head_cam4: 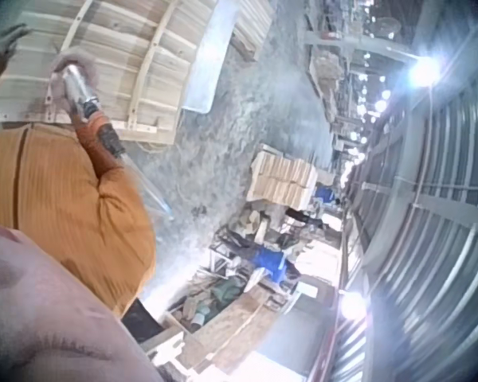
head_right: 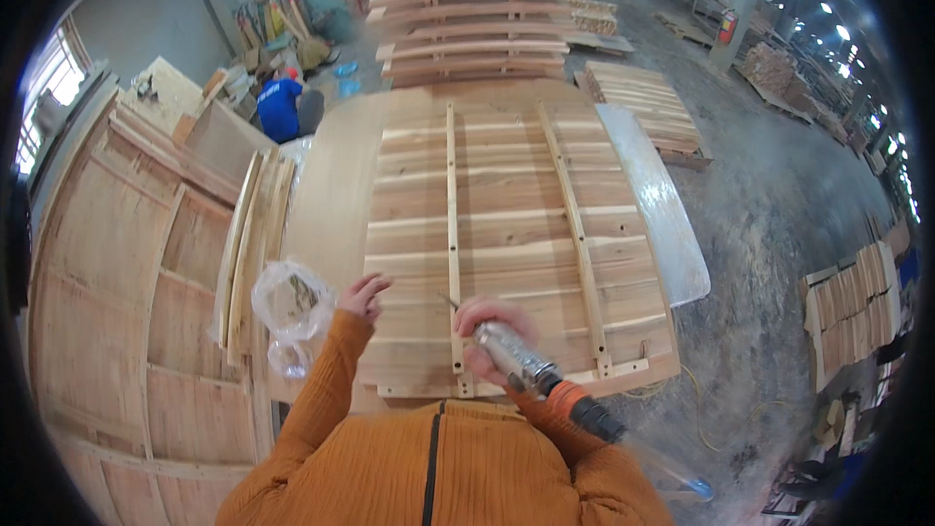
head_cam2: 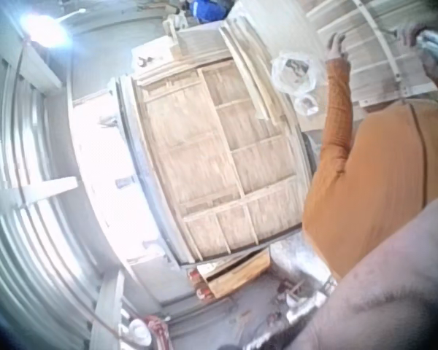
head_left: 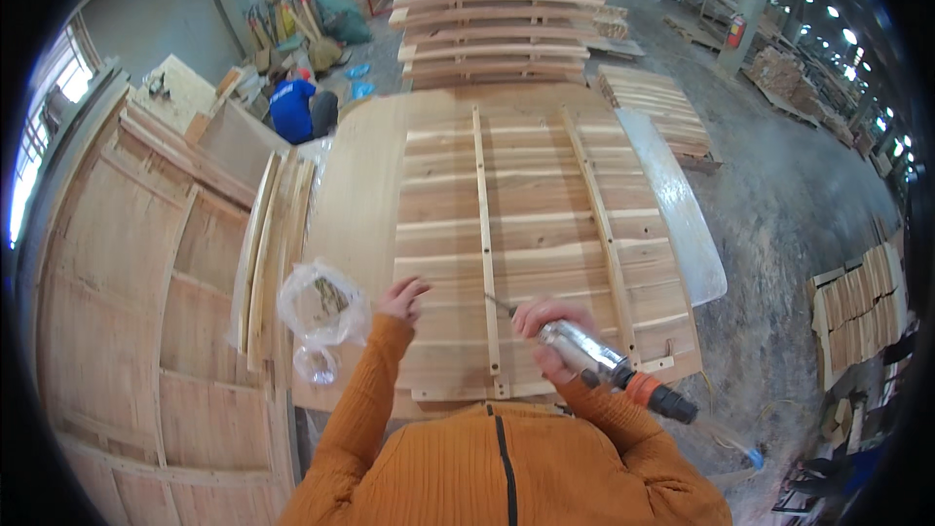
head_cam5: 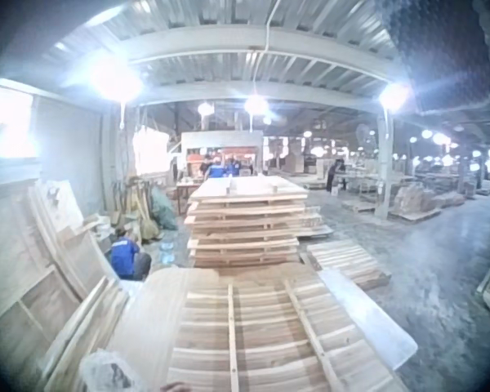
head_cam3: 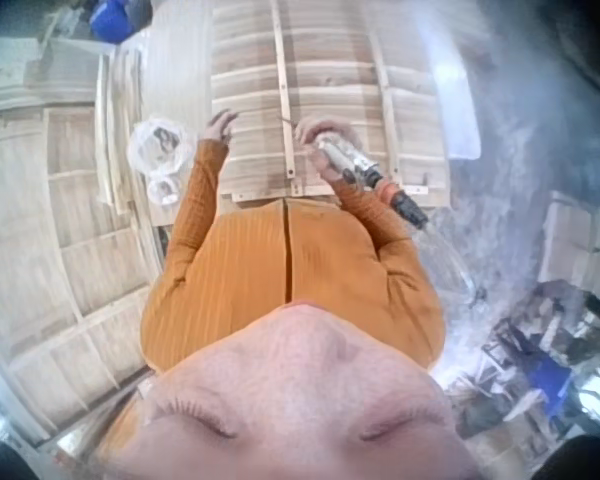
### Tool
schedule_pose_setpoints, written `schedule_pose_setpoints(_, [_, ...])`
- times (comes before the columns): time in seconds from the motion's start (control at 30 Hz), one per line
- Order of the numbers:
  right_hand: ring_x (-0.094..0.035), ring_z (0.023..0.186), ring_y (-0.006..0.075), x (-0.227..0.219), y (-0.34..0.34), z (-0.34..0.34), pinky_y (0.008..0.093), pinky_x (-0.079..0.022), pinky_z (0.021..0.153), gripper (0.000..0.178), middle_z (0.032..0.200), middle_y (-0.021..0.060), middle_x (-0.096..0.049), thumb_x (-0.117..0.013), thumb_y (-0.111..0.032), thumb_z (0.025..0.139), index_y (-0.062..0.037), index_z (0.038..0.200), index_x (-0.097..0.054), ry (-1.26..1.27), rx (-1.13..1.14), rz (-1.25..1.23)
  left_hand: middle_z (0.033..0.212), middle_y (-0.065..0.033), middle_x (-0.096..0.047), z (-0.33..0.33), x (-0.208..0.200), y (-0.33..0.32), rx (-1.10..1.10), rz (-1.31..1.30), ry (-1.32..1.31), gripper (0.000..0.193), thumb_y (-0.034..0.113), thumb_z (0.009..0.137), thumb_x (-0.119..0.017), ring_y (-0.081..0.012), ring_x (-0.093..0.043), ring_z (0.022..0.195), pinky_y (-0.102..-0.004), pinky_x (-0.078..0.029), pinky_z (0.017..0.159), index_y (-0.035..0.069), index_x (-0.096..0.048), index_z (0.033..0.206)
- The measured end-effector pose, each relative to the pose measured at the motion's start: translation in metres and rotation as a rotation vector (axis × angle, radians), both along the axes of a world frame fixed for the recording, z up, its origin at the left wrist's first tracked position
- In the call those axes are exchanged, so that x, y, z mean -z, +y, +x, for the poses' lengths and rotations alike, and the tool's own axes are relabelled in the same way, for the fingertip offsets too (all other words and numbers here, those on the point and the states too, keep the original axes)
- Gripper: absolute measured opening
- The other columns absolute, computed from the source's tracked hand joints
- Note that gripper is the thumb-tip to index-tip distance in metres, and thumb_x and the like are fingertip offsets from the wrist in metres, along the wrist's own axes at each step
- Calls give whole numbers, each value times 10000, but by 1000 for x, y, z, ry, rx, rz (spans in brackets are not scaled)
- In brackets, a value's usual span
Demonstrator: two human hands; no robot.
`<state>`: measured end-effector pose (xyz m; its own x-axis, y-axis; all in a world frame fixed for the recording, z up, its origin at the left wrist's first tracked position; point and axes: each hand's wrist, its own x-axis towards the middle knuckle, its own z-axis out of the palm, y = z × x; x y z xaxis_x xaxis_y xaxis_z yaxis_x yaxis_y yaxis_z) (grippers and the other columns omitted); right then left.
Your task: The person assembles a wooden slatted panel by placing a frame on a workbench, then using a pneumatic drill to drive screws into pre-drilled holes. After completing the assembly, the person lifts the panel, flips it, and stacks it with other finished units.
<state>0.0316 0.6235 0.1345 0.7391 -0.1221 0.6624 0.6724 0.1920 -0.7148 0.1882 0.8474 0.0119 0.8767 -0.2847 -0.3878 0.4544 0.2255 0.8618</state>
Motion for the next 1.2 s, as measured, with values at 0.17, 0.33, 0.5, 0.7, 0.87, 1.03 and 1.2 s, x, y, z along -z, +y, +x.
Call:
schedule_pose_setpoints(0.17, [-537, 783, 229, -6, -14, 9, 363, -458, 743, 330, 807, 107, -540, -624, -156, 790, -22, 1022, -432, -90, 40, -21, 942, -86, -616, -35, -5, -70, 70, -230, 212, 268, 130, 856, -567, -28, -362, 459, -168, -272, 387, -9, -495, 1072])
schedule_pose_setpoints(0.33, [-516, 723, 235, -5, -23, 13, 421, -458, 715, 392, 760, 107, -516, -611, -246, 786, -24, 1032, -403, -26, 126, -72, 845, -76, -619, -19, 20, -77, 10, -82, 52, 197, 132, 837, -590, -52, -475, 552, -190, -360, 457, 12, -538, 984])
schedule_pose_setpoints(0.5, [-501, 713, 235, -1, -38, 18, 412, -450, 687, 409, 747, 103, -505, -613, -265, 782, -20, 1032, -403, -24, 183, -86, 761, -53, -621, -14, 50, -78, 198, 345, -264, 185, 186, 814, -599, -136, -571, 685, -262, -467, 648, 17, -608, 888])
schedule_pose_setpoints(0.7, [-521, 743, 246, 8, -78, 16, 404, -450, 700, 423, 792, 130, -529, -621, -147, 759, -9, 1095, -404, -152, 185, -150, 820, -57, -630, -48, 45, -110, 615, 645, -602, 149, 186, 797, -594, -194, -585, 743, -300, -474, 694, 78, -626, 895])
schedule_pose_setpoints(0.87, [-517, 746, 246, 14, -103, -1, 417, -449, 699, 442, 788, 135, -524, -609, -125, 757, -9, 1120, -384, -186, 267, -204, 963, -37, -602, -76, 55, -136, 1190, 784, -825, 166, 216, 818, -554, -228, -584, 866, -348, -478, 739, 146, -618, 955])
schedule_pose_setpoints(1.03, [-517, 752, 245, 16, -103, -9, 417, -451, 711, 445, 786, 132, -523, -606, -128, 758, -14, 1126, -383, -158, 277, -172, 988, -32, -569, -88, 58, -152, 1553, 864, -1012, 164, 223, 813, -542, -249, -578, 865, -366, -487, 710, 170, -580, 963])
schedule_pose_setpoints(1.2, [-502, 701, 227, 15, -93, -13, 410, -440, 651, 434, 733, 98, -500, -602, -249, 755, -38, 1083, -411, -78, 374, -110, 965, -39, -558, -89, 64, -150, 1508, 896, -1005, 147, 233, 817, -534, -270, -580, 842, -378, -486, 697, 156, -559, 940])
